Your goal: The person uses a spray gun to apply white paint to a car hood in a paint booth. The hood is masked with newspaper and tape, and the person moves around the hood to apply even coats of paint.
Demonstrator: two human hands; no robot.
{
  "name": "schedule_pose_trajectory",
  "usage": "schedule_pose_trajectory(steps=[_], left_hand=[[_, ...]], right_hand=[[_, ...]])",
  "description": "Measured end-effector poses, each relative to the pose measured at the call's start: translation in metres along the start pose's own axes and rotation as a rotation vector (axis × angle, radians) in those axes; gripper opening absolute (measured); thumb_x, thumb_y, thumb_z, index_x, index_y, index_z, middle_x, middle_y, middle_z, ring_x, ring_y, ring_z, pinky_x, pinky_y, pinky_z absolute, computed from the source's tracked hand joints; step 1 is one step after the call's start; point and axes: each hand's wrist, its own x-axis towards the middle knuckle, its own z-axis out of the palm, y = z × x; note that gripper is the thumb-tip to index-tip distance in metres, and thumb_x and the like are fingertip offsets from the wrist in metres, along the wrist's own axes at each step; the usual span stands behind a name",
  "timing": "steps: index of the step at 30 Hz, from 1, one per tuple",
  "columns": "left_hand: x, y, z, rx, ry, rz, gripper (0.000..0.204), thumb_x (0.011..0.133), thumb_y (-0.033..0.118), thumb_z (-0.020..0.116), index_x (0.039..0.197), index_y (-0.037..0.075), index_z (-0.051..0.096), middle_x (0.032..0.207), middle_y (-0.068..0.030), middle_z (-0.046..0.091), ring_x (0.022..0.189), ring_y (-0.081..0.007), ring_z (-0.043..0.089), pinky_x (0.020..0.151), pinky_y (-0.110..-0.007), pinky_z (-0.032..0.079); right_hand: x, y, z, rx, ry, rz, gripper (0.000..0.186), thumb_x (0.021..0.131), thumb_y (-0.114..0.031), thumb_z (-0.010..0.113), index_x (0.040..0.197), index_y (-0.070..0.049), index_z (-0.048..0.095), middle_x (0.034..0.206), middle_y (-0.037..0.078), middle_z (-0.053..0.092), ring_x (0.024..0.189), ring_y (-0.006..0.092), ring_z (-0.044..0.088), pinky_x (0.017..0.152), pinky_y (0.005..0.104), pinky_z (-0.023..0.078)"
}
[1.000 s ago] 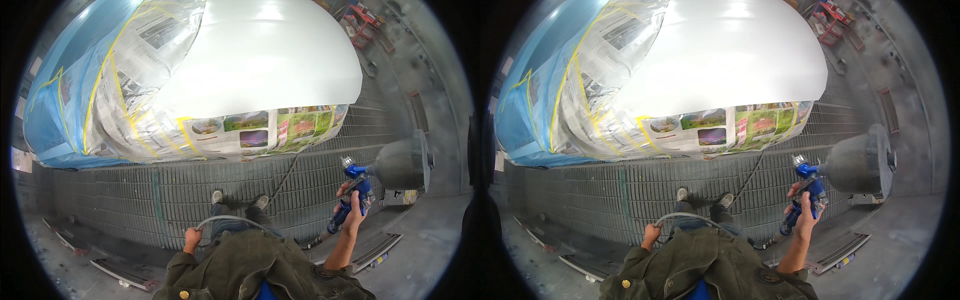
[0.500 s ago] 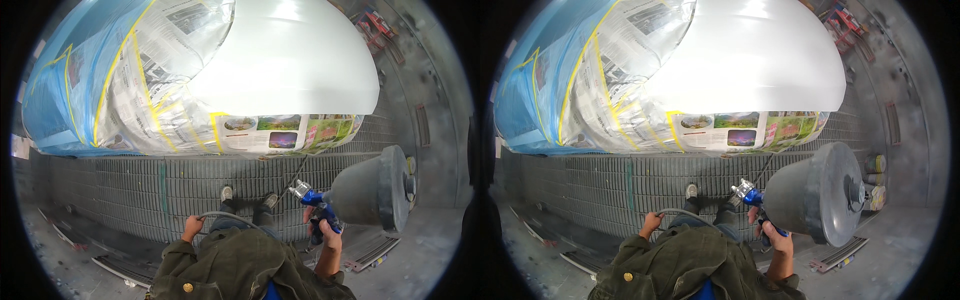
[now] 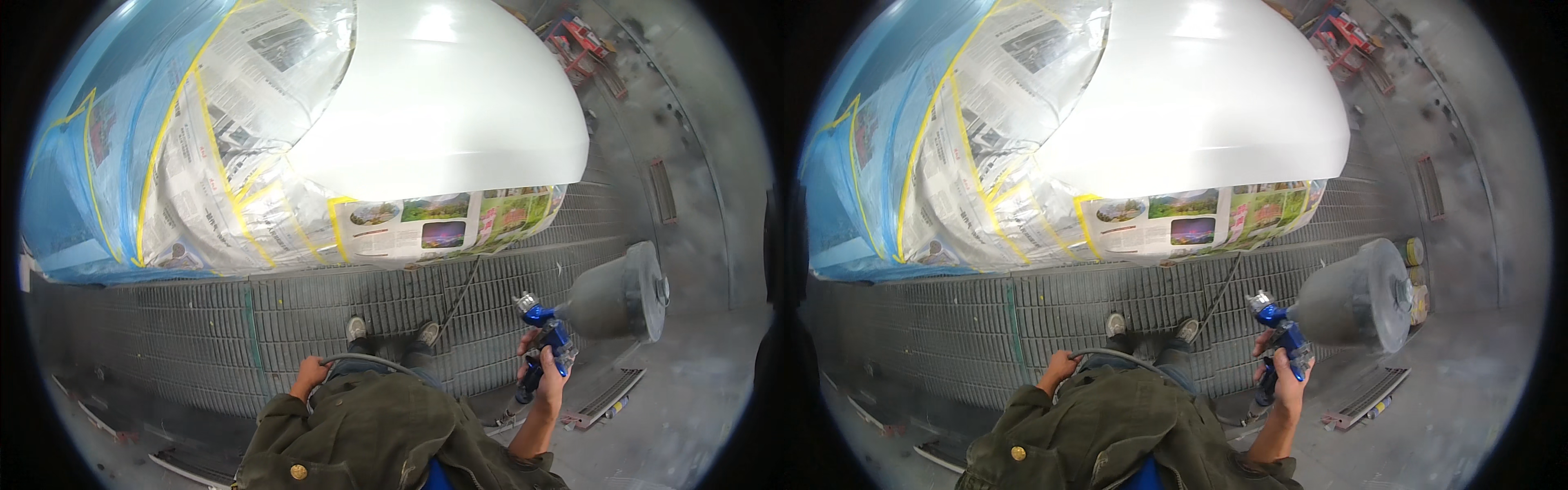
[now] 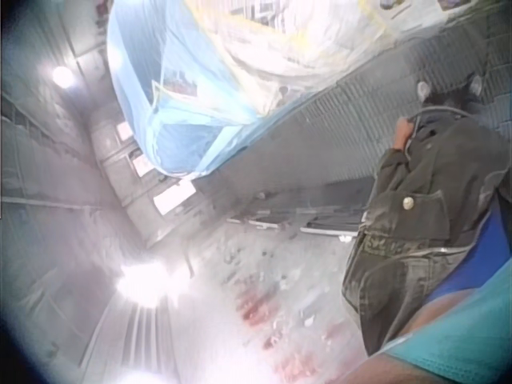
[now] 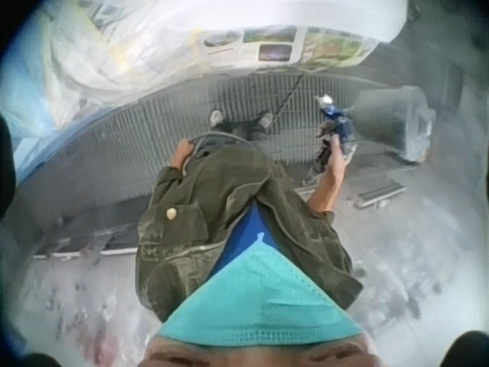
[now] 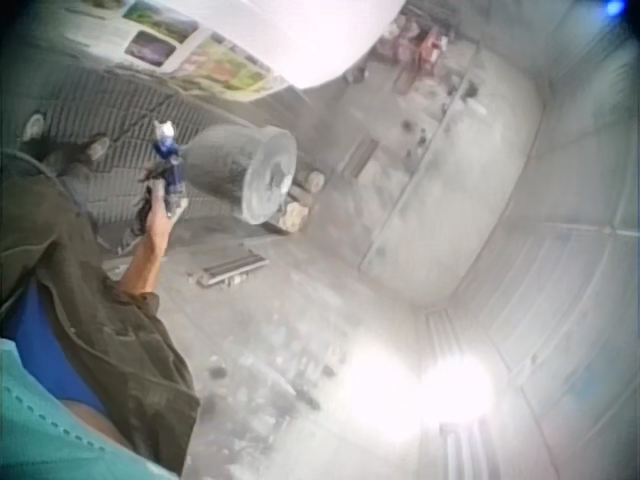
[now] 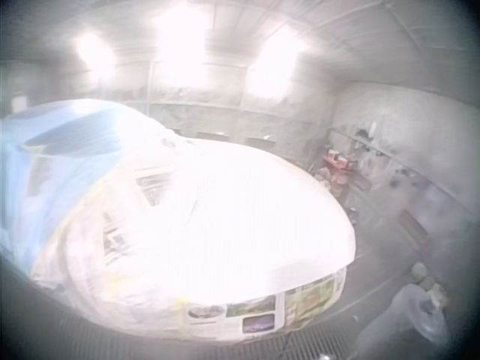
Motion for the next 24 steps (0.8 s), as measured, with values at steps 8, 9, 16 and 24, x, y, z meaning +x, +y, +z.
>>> schedule_pose_trajectory(steps=[8,9,16,24], left_hand=[[0.015,0.018,-0.02,0.053,-0.107,-0.014,0.047,0.086,0.049,0.065,0.086,0.003,0.071,0.077,-0.0233,0.065,0.078,-0.0437,0.061,0.07,-0.05,0.048],[0.018,0.022,-0.023,0.073,-0.146,-0.043,0.046,0.085,0.05,0.064,0.093,0.005,0.074,0.083,-0.0235,0.067,0.085,-0.0444,0.063,0.075,-0.05,0.05],[0.035,0.001,-0.017,-0.035,-0.089,-0.025,0.055,0.085,0.051,0.067,0.085,-0.004,0.071,0.074,-0.0259,0.065,0.076,-0.0434,0.065,0.066,-0.05,0.049],[0.041,-0.005,-0.022,0.057,-0.06,0.006,0.056,0.083,0.053,0.069,0.085,-0.003,0.072,0.074,-0.0229,0.066,0.074,-0.0417,0.065,0.066,-0.049,0.049]], right_hand=[[-0.001,-0.028,-0.028,-0.161,0.508,-0.17,0.025,0.097,-0.021,0.058,0.107,0.002,0.059,0.097,0.011,0.065,0.075,0.013,0.061,0.042,0.0245,0.047],[-0.002,-0.034,-0.025,-0.187,0.593,-0.196,0.026,0.097,-0.023,0.058,0.106,0.001,0.06,0.097,0.009,0.065,0.075,0.012,0.061,0.042,0.0245,0.047],[-0.004,-0.052,-0.025,-0.132,0.654,-0.306,0.023,0.098,-0.02,0.056,0.106,0.001,0.06,0.096,0.009,0.066,0.076,0.012,0.061,0.041,0.0247,0.047],[-0.002,-0.066,-0.001,0.009,0.384,-0.35,0.024,0.095,-0.016,0.059,0.11,0.002,0.058,0.097,0.012,0.066,0.075,0.016,0.063,0.041,0.0259,0.049]])
